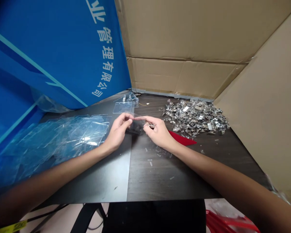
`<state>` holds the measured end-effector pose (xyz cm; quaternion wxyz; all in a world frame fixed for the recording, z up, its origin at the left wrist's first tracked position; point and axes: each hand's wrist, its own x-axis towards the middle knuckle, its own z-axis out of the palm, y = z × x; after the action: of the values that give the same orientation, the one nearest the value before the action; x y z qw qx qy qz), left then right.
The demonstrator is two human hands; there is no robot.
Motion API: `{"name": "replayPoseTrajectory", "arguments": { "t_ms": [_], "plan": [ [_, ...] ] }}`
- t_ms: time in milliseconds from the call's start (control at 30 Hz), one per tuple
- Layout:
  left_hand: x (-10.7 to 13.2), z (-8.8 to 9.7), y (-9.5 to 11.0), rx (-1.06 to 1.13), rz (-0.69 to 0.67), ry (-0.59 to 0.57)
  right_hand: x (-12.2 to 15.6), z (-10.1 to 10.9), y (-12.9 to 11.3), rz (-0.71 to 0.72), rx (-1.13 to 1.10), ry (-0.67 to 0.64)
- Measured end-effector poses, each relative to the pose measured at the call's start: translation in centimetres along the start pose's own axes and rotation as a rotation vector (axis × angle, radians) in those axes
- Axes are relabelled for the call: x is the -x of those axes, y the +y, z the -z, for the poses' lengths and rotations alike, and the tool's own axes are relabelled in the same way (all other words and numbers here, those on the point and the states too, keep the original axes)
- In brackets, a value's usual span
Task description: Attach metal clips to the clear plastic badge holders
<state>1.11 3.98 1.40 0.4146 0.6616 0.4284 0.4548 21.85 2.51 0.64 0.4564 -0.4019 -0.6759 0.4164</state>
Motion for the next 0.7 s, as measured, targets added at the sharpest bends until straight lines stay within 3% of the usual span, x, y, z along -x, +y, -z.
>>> {"name": "replayPoseTrajectory", "arguments": {
  "t_ms": [167, 233, 533, 700],
  "plan": [
    [-2.7, 2.5, 1.1, -0.084, 0.061, -0.146, -0.1, -0.3, 0.7, -0.017, -0.014, 0.046],
    [-3.9, 3.9, 1.5, -0.116, 0.078, -0.146, -0.2, -0.5, 1.0, -0.020, -0.069, 0.094],
    [-8.0, 9.6, 0.0, -0.189, 0.198, 0.190, -0.2, -0.9, 2.4, -0.105, -0.057, 0.190],
    [-8.2, 11.1, -1.3, -0.416, 0.244, 0.234, -0.3, -0.9, 2.9, -0.103, -0.020, 0.205]
  ]
}}
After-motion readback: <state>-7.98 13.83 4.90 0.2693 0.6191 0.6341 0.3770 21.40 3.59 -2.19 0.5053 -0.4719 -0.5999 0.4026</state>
